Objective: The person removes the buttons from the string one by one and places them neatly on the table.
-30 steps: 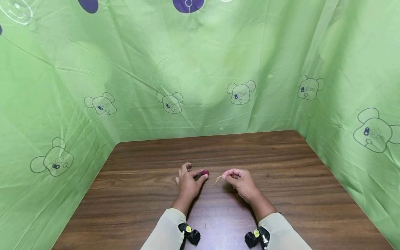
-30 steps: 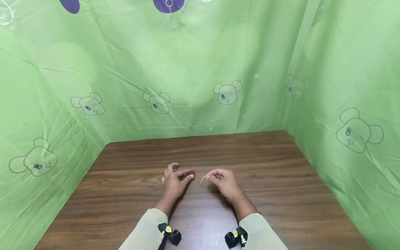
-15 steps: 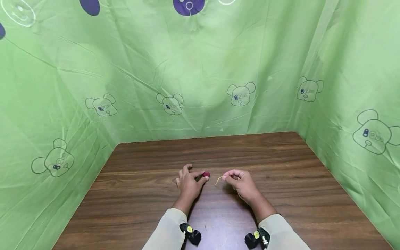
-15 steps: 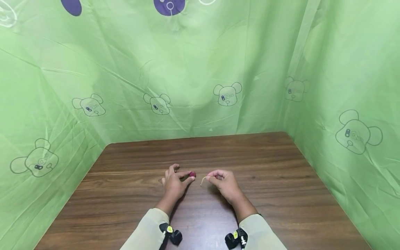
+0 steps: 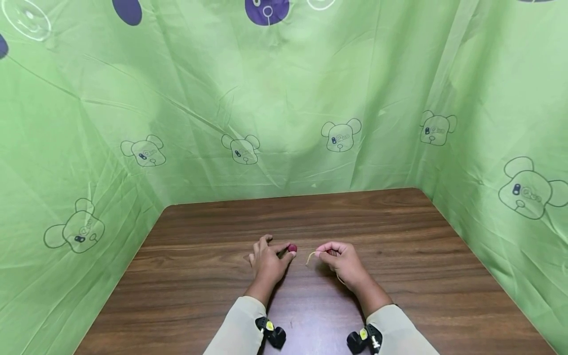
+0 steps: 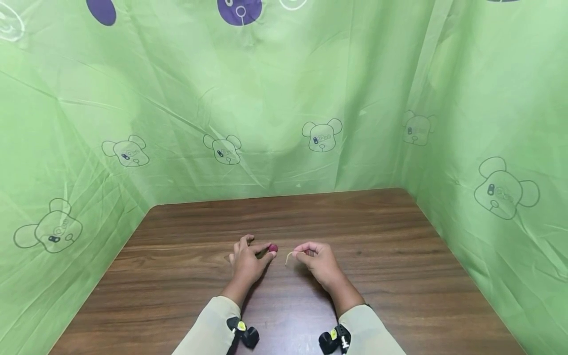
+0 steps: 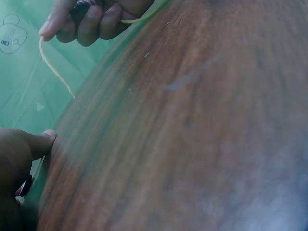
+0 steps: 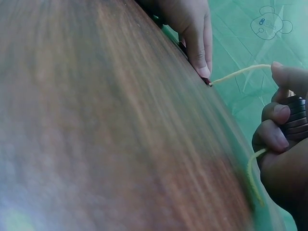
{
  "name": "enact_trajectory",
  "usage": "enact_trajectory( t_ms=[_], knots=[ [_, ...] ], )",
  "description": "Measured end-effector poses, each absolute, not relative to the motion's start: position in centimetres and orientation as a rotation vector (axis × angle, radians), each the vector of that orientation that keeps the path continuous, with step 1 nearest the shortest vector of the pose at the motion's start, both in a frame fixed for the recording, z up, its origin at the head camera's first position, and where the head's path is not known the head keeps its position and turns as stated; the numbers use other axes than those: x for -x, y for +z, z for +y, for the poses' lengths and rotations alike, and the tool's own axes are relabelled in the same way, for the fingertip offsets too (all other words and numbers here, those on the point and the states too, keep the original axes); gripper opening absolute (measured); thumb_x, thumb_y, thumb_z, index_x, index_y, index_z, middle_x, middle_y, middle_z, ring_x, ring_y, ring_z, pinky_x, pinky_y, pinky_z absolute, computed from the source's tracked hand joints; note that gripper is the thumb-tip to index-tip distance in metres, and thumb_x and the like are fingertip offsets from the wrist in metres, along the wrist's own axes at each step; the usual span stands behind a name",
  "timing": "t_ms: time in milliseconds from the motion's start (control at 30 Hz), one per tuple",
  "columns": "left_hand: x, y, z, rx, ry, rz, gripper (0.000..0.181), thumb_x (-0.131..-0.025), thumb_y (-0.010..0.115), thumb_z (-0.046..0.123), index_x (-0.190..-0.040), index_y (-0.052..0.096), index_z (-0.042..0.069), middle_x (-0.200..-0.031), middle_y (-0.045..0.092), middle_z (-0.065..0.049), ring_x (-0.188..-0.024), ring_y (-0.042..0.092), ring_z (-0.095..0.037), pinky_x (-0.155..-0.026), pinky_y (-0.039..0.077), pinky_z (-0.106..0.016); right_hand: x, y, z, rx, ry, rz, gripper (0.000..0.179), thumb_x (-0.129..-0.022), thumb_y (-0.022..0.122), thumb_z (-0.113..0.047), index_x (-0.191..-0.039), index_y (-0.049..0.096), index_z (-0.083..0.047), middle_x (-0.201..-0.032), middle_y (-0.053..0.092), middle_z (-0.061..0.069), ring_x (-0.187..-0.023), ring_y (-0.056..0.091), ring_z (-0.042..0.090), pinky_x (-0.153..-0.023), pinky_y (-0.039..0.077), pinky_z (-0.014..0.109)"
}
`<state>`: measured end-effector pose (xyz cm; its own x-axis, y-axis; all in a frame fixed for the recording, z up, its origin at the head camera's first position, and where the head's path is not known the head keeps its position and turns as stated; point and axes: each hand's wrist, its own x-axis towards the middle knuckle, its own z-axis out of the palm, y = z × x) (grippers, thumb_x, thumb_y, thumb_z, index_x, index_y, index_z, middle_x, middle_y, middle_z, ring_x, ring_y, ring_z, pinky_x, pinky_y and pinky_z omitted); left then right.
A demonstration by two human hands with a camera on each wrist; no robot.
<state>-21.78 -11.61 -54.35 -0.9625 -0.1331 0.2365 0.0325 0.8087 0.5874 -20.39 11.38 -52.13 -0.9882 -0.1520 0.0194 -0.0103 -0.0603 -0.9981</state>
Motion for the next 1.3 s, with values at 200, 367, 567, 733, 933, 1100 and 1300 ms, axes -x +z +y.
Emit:
enact_trajectory(
  t_ms=[200, 367, 567, 733, 933, 1100, 1300],
  knots=[
    [21.77, -54.42, -11.61, -0.075, -0.888, -2.731, 0.033, -0.089, 0.088, 0.049, -0.119, 0.086, 0.036, -0.154, 0.057, -0.012, -0.138, 0.049, -0.037, -0.096, 0.038, -0.056, 20.36, -52.22, 11.42, 0.213, -2.236, 2.021, 0.028, -0.094, 0.077, 0.003, -0.113, 0.067, 0.021, -0.069, 0.058, -0.012, -0.054, 0.039, 0.002, -0.051, 0.033, 0.018],
    [21.65, -54.23, -11.55, -0.088, -0.881, -2.740, 0.036, -0.089, 0.089, 0.049, -0.122, 0.085, 0.036, -0.154, 0.057, -0.012, -0.138, 0.049, -0.037, -0.096, 0.039, -0.056, 20.33, -52.18, 11.60, 0.241, -2.215, 1.970, 0.042, -0.095, 0.064, 0.008, -0.134, 0.059, 0.022, -0.083, 0.062, -0.007, -0.062, 0.045, 0.004, -0.055, 0.036, 0.018],
    [21.55, -54.21, -11.57, -0.091, -0.907, -2.715, 0.042, -0.087, 0.091, 0.049, -0.126, 0.084, 0.035, -0.154, 0.057, -0.011, -0.139, 0.050, -0.037, -0.096, 0.039, -0.056, 20.36, -52.05, 11.70, 0.246, -2.165, 1.940, 0.053, -0.099, 0.058, 0.007, -0.151, 0.052, 0.014, -0.103, 0.070, 0.002, -0.073, 0.051, 0.007, -0.061, 0.043, 0.019],
    [21.78, -54.74, -11.67, -0.081, -1.001, -2.632, 0.050, -0.082, 0.096, 0.044, -0.128, 0.083, 0.032, -0.150, 0.058, -0.011, -0.134, 0.053, -0.035, -0.096, 0.037, -0.057, 20.60, -51.94, 11.66, 0.199, -2.151, 1.930, 0.051, -0.105, 0.060, 0.001, -0.153, 0.045, 0.009, -0.106, 0.071, -0.003, -0.080, 0.059, 0.009, -0.067, 0.050, 0.020],
    [21.82, -54.75, -11.84, -0.080, -1.084, -2.570, 0.057, -0.079, 0.099, 0.038, -0.132, 0.081, 0.029, -0.149, 0.057, -0.010, -0.131, 0.056, -0.032, -0.098, 0.036, -0.058, 20.57, -51.84, 11.54, 0.162, -2.156, 1.908, 0.034, -0.105, 0.064, -0.002, -0.135, 0.051, 0.011, -0.103, 0.072, -0.002, -0.086, 0.069, 0.011, -0.071, 0.055, 0.020],
    [21.70, -54.58, -11.90, -0.075, -1.132, -2.538, 0.058, -0.079, 0.099, 0.034, -0.133, 0.080, 0.025, -0.152, 0.056, -0.013, -0.131, 0.056, -0.032, -0.100, 0.035, -0.060, 20.43, -51.82, 11.70, 0.205, -2.159, 1.923, 0.047, -0.104, 0.066, -0.002, -0.145, 0.053, 0.015, -0.098, 0.070, -0.003, -0.088, 0.072, 0.010, -0.071, 0.056, 0.019],
    [21.43, -54.46, -11.91, -0.066, -1.170, -2.501, 0.056, -0.077, 0.100, 0.029, -0.130, 0.082, 0.023, -0.150, 0.058, -0.016, -0.132, 0.056, -0.034, -0.100, 0.035, -0.060, 20.42, -51.89, 11.85, 0.229, -2.147, 1.920, 0.055, -0.102, 0.070, 0.000, -0.152, 0.051, 0.013, -0.110, 0.072, 0.003, -0.089, 0.074, 0.010, -0.069, 0.055, 0.018]
  ],
)
